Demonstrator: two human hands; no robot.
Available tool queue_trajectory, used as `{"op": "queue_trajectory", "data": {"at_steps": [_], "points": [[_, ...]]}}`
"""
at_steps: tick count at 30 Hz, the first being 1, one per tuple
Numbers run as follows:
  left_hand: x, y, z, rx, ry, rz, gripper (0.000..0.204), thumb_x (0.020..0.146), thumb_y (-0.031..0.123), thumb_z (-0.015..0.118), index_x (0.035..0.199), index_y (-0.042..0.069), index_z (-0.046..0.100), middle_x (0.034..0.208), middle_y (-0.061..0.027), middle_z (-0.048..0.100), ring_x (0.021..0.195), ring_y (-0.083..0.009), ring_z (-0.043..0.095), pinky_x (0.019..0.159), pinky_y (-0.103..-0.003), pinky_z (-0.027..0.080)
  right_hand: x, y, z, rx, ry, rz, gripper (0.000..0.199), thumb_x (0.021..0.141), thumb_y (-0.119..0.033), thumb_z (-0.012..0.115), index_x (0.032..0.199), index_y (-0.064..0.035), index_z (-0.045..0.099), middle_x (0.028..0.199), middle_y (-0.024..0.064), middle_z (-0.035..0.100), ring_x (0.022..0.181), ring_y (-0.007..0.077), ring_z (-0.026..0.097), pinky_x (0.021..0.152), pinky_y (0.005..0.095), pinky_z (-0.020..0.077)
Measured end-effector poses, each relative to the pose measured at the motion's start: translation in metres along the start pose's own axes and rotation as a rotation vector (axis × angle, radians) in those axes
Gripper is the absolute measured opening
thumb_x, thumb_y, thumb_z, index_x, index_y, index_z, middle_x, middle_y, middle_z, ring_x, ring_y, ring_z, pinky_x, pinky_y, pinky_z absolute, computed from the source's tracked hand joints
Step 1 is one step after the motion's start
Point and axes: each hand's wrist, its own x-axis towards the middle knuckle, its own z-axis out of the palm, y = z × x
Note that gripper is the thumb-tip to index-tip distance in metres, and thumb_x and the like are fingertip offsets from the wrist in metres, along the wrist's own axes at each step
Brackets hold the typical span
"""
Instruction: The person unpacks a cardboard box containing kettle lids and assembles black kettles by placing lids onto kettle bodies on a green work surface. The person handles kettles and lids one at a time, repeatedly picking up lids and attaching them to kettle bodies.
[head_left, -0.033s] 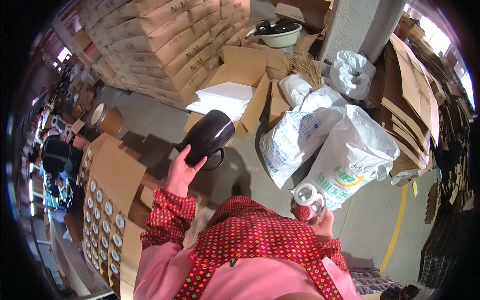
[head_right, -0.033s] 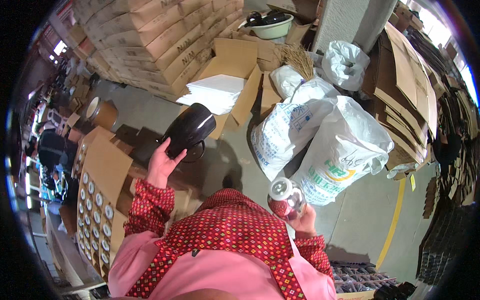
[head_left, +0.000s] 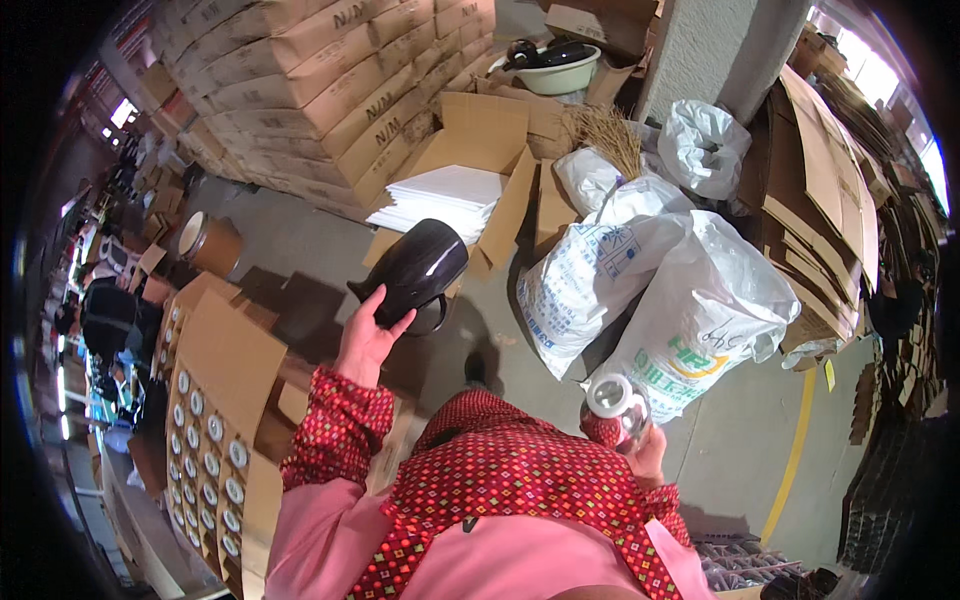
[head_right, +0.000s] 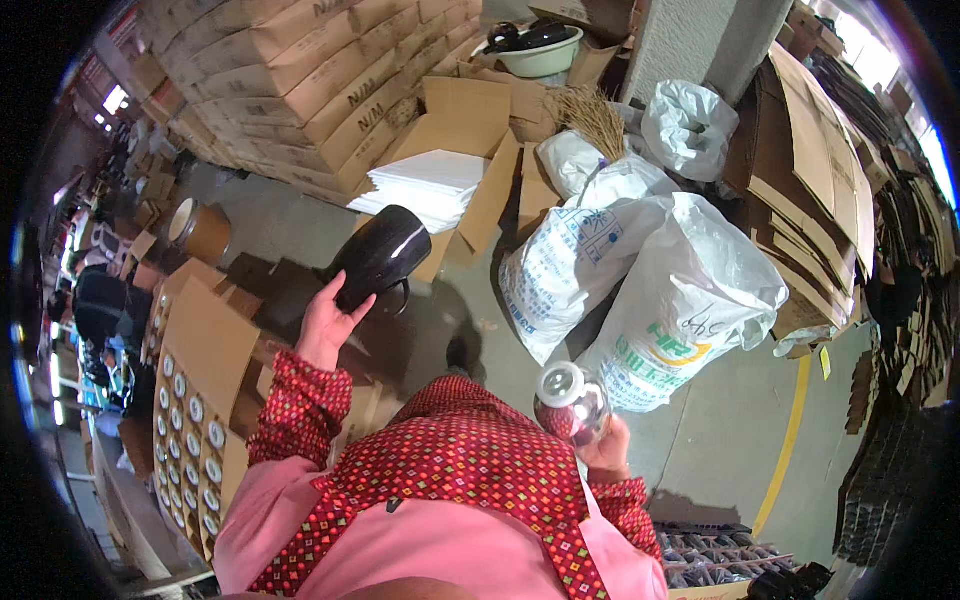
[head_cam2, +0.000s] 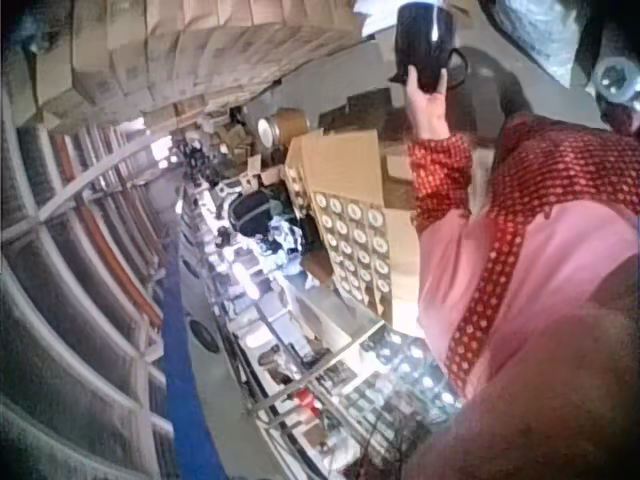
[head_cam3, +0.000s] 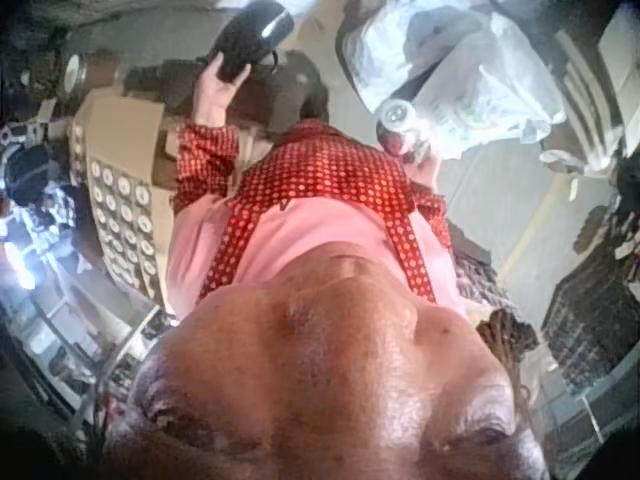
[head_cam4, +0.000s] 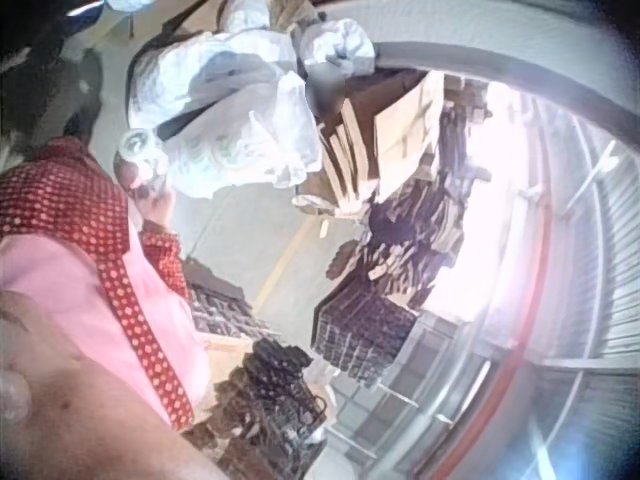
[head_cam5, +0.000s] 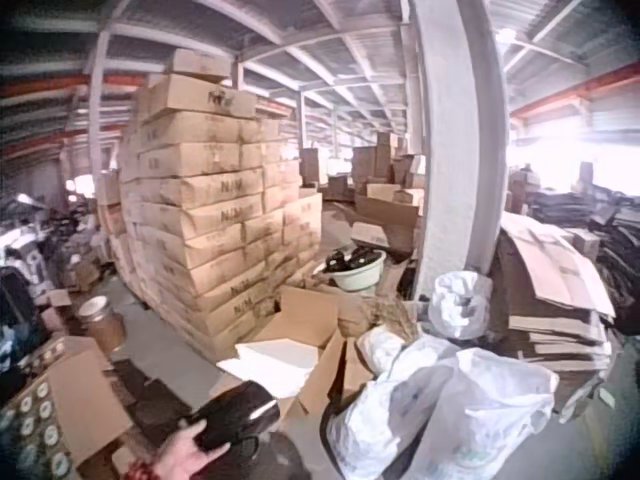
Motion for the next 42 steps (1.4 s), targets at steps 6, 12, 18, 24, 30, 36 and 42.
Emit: {"op": "queue_trajectory", "data": {"at_steps": [6,12,18,24,30,36,42], "points": [[0.218,0.017,0.137,0.121,-0.167,0.065,0.034,0.105,0.025,0.069,0.134,0.008,0.064,0.135,-0.0111,0.068,0.123,-0.0275,0.066,0.093,-0.049,0.065,0.068,0.047,-0.021,0.328,0.365,0.147,0.051,0.088,-0.031,0.077,0.127,0.0011,0.069,0.117,0.0078,0.075,0.102,0.0233,0.072,0.091,0.0382,0.0554],[0.469,0.059,0.328,0.327,-0.408,0.526,0.035,0.101,0.006,0.07,0.132,-0.004,0.06,0.128,-0.011,0.064,0.116,-0.0255,0.065,0.094,-0.039,0.063,0.222,0.067,-0.001,0.013,0.551,0.019,0.07,0.074,-0.052,0.093,0.116,0.0004,0.074,0.105,0.0062,0.077,0.094,0.0222,0.074,0.085,0.0361,0.0559],[0.669,0.078,0.492,1.053,-0.209,1.474,0.037,0.085,0.014,0.086,0.114,-0.001,0.069,0.158,-0.0303,0.031,0.142,-0.0501,0.041,0.118,-0.047,0.04,0.325,0.042,0.027,0.087,0.581,0.127,0.07,0.086,-0.054,0.076,0.127,0.0018,0.07,0.115,0.0093,0.076,0.1,0.0247,0.073,0.086,0.0376,0.057],[0.789,0.062,0.571,1.67,-0.189,1.416,0.029,0.09,0.009,0.075,0.118,0.006,0.073,0.165,-0.0216,0.028,0.15,-0.0477,0.031,0.118,-0.052,0.044,0.353,0.006,0.08,0.456,0.936,0.169,0.068,0.096,-0.053,0.052,0.132,0.0027,0.066,0.117,0.0135,0.074,0.098,0.0264,0.071,0.08,0.0384,0.0575],[0.832,0.031,0.595,1.762,-0.186,1.444,0.029,0.089,0.01,0.072,0.118,0.008,0.075,0.163,-0.0186,0.034,0.142,-0.0442,0.04,0.107,-0.048,0.054,0.279,0.097,0.025,0.43,0.933,0.259,0.061,0.095,-0.057,0.054,0.127,-0.007,0.069,0.111,0.0086,0.074,0.091,0.0233,0.069,0.074,0.0376,0.0549],[0.827,0.029,0.596,1.752,-0.216,1.416,0.035,0.083,0.007,0.072,0.116,-0.004,0.067,0.161,-0.0291,0.031,0.149,-0.0503,0.032,0.101,-0.048,0.06,0.396,-0.015,0.101,0.324,0.958,0.258,0.067,0.093,-0.056,0.058,0.136,-0.0047,0.064,0.126,0.0123,0.072,0.112,0.0304,0.069,0.099,0.0461,0.0534],[0.819,0.045,0.585,1.843,-0.287,1.207,0.052,0.081,0.016,0.082,0.125,-0.004,0.063,0.162,-0.0292,0.031,0.152,-0.0494,0.03,0.101,-0.049,0.06,0.414,-0.023,0.089,0.379,0.682,0.251,0.072,0.093,-0.053,0.057,0.144,-0.0017,0.059,0.137,0.0147,0.068,0.118,0.034,0.068,0.106,0.0509,0.0516]]}}
